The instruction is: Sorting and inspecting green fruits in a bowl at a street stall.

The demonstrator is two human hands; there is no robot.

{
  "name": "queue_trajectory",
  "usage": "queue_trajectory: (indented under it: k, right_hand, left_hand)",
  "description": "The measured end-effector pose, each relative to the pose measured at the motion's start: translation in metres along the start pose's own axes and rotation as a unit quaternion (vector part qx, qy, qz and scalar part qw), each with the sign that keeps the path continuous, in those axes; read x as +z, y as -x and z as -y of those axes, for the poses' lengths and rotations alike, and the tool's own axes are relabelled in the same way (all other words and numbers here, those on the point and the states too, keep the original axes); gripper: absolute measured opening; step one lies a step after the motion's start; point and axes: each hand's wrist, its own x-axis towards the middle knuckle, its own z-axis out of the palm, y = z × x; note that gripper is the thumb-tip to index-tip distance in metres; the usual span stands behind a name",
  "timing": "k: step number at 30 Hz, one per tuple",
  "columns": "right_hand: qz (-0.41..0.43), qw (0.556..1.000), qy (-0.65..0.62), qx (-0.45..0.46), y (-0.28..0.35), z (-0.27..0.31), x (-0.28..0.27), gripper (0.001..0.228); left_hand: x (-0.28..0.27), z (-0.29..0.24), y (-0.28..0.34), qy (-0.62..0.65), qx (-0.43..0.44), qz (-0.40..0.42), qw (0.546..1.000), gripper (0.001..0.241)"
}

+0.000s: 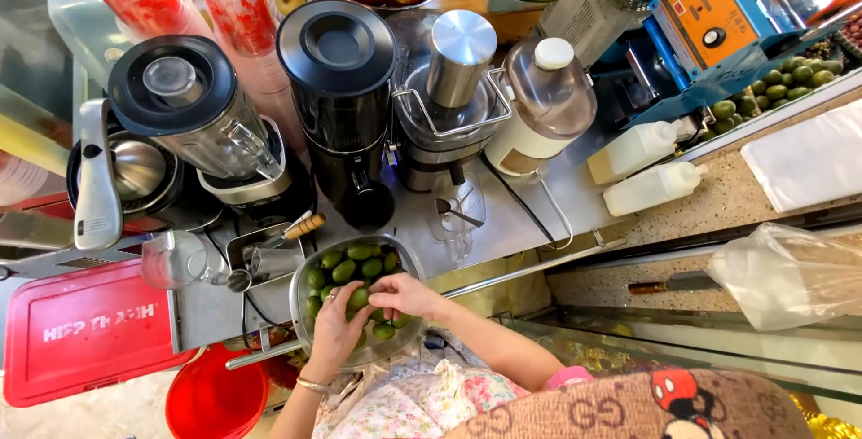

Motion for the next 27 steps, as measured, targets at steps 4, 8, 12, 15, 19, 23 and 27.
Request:
queue_trajectory:
  k: [4, 8, 12, 15, 19, 23, 27]
  right_hand:
    - [-0.014, 0.999, 0.046, -0.008, 0.004, -0.018, 0.003, 0.032]
    - [-0.010, 0.998, 0.055, 0.012, -0.001, -0.048, 0.002, 0.033]
    - [0.003, 0.997, 0.063, 0.031, 0.000, -0.061, 0.007, 0.033]
    - [0.011, 0.998, 0.065, 0.022, 0.000, -0.062, 0.010, 0.034]
    - [-0.013, 0.991, 0.131, 0.001, -0.001, -0.054, 0.018, 0.037]
    - [-0.034, 0.949, 0.307, -0.058, 0.000, -0.034, 0.032, 0.043]
    - [0.038, 0.875, 0.457, -0.158, -0.018, -0.039, 0.054, 0.050]
  left_hand:
    - [-0.003, 0.018, 0.007, -0.008, -0.041, -0.016, 0.999, 0.047]
    - [-0.009, 0.023, 0.012, -0.021, -0.051, -0.058, 0.997, 0.049]
    - [-0.008, 0.025, 0.015, 0.008, -0.147, -0.056, 0.988, 0.055]
    - [-0.003, 0.032, 0.016, -0.034, -0.122, -0.054, 0.990, 0.056]
    - [-0.006, 0.028, 0.005, -0.059, -0.127, -0.060, 0.988, 0.058]
    - [-0.010, 0.034, 0.009, -0.044, -0.034, -0.129, 0.990, 0.066]
    - [-0.017, 0.037, 0.026, -0.083, 0.006, -0.181, 0.980, 0.060]
